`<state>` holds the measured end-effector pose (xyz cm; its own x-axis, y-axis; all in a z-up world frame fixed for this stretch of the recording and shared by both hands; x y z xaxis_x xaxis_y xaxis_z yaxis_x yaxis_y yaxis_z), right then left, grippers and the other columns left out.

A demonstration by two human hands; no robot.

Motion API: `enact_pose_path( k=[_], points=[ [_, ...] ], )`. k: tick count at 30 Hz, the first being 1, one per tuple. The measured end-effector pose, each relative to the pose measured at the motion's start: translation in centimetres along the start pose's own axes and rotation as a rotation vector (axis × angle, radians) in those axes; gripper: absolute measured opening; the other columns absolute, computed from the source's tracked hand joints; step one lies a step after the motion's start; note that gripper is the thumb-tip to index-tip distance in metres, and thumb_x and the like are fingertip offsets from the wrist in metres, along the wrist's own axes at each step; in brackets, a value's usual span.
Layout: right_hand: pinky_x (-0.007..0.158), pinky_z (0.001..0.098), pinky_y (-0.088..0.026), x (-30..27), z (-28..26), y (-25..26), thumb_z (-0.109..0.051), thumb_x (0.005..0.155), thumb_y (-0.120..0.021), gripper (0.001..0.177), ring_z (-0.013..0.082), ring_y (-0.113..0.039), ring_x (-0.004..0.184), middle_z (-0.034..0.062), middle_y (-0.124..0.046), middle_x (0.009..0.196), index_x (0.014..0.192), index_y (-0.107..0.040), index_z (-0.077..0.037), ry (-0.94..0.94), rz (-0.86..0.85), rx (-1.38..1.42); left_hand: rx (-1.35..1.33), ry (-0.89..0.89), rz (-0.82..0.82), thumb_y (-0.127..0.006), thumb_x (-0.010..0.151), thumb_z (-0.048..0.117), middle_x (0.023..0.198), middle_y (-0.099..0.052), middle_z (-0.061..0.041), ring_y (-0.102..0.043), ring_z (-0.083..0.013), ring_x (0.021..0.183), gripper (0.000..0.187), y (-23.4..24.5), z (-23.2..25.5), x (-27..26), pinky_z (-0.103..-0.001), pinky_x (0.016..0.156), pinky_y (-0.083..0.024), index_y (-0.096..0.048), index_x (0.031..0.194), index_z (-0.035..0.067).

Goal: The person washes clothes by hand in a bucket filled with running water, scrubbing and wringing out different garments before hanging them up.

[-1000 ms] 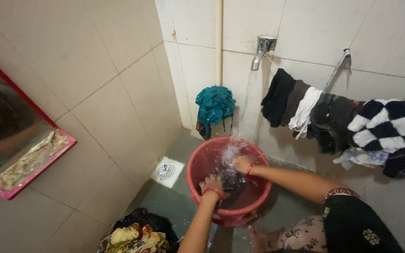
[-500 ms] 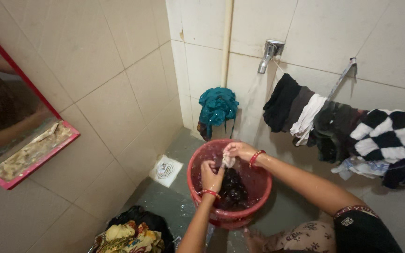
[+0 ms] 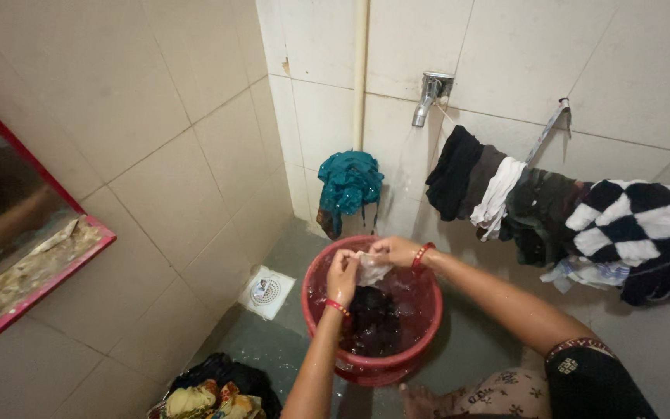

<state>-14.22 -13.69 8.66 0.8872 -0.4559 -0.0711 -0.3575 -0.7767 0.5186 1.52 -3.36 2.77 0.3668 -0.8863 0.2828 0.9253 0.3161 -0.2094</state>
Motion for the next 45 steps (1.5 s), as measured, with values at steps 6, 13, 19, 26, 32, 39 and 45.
enact_pose_path(
  k=[6, 13, 19, 26, 32, 39, 45],
  points=[
    [0.073, 0.0384, -0.058, -0.8, -4.0, 1.8, -0.029, 0.092, -0.07, 0.014, 0.0237, -0.072, 0.079, 0.007, -0.075, 0.089, 0.099, -0.075, -0.018, 0.319, 0.55, -0.712, 0.327, 0.01, 0.12, -0.071, 0.091, 0.018, 0.079, -0.063, -0.01, -0.059, -0.016, 0.072, 0.021, -0.4, 1.5, 0.3, -0.034, 0.067, -0.052, -0.062, 0.107, 0.008],
    [0.062, 0.0455, -0.054, 1.6, 4.6, -5.2, -0.03, 0.093, -0.064, 0.02, 0.0317, -0.067, 0.071, 0.0108, -0.072, 0.093, 0.102, -0.076, -0.017, -0.102, 0.188, -0.973, 1.315, 0.061, -0.15, -0.065, 0.091, 0.028, 0.114, -0.072, -0.016, -0.072, -0.0358, 0.098, 0.023, 0.7, -6.2, -1.1, -0.048, 0.084, -0.058, -0.073, 0.108, 0.014],
    [0.058, 0.041, -0.049, 3.2, 10.8, -8.3, -0.031, 0.095, -0.065, 0.019, 0.0258, -0.061, 0.066, 0.0073, -0.068, 0.086, 0.097, -0.074, -0.015, -0.386, -0.155, -0.684, 1.34, 0.397, -0.242, -0.059, 0.093, 0.038, 0.123, -0.069, -0.016, -0.066, -0.0362, 0.114, 0.039, 1.8, -8.7, -1.5, -0.054, 0.093, -0.052, -0.071, 0.123, 0.017],
    [0.053, 0.0357, -0.043, 6.6, 9.7, -5.6, -0.033, 0.097, -0.067, 0.022, 0.0189, -0.054, 0.061, 0.0032, -0.064, 0.078, 0.092, -0.072, -0.012, -0.367, 0.002, -0.308, 0.82, 0.298, 0.139, -0.059, 0.093, 0.04, 0.106, -0.075, -0.019, -0.071, -0.0396, 0.102, 0.037, 2.6, -9.4, -0.2, -0.048, 0.092, -0.054, -0.076, 0.105, 0.009],
    [0.052, 0.0335, -0.041, 6.8, 1.5, -0.2, -0.037, 0.098, -0.068, 0.034, 0.0132, -0.049, 0.059, 0.0037, -0.06, 0.072, 0.084, -0.07, -0.007, -0.196, 0.281, 0.014, 0.103, 0.195, 0.362, -0.062, 0.093, 0.027, 0.089, -0.072, -0.008, -0.063, -0.0187, 0.077, 0.025, 4.4, -10.8, 1.0, -0.036, 0.07, -0.052, -0.071, 0.105, 0.007],
    [0.058, 0.0386, -0.049, 5.6, -1.4, 0.0, -0.04, 0.092, -0.061, 0.037, 0.0196, -0.06, 0.06, 0.0106, -0.069, 0.07, 0.084, -0.074, -0.006, -0.095, 0.154, -0.454, 0.078, 0.136, 0.572, -0.068, 0.101, 0.036, 0.084, -0.062, -0.004, -0.053, -0.013, 0.076, 0.034, 5.8, -11.5, 0.2, -0.031, 0.069, -0.047, -0.069, 0.094, 0.003],
    [0.064, 0.0407, -0.05, 7.0, 11.4, -9.3, -0.039, 0.096, -0.052, 0.042, 0.0254, -0.065, 0.066, 0.0143, -0.075, 0.08, 0.09, -0.076, -0.005, -0.303, -0.336, -0.671, 0.171, 0.208, 0.561, -0.069, 0.097, 0.036, 0.086, -0.071, -0.007, -0.064, -0.0175, 0.079, 0.032, 5.8, -11.8, 0.2, -0.034, 0.075, -0.053, -0.068, 0.095, 0.004]
  ],
)
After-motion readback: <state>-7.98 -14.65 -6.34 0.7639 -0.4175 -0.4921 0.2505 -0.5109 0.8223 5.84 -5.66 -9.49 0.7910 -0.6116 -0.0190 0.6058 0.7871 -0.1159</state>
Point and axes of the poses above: each hand's wrist, its own x-axis towards the middle knuckle, its own y-axis out of the back of the hand, z = x × y, the point moved 4 cm from there along x, towards the middle knuckle
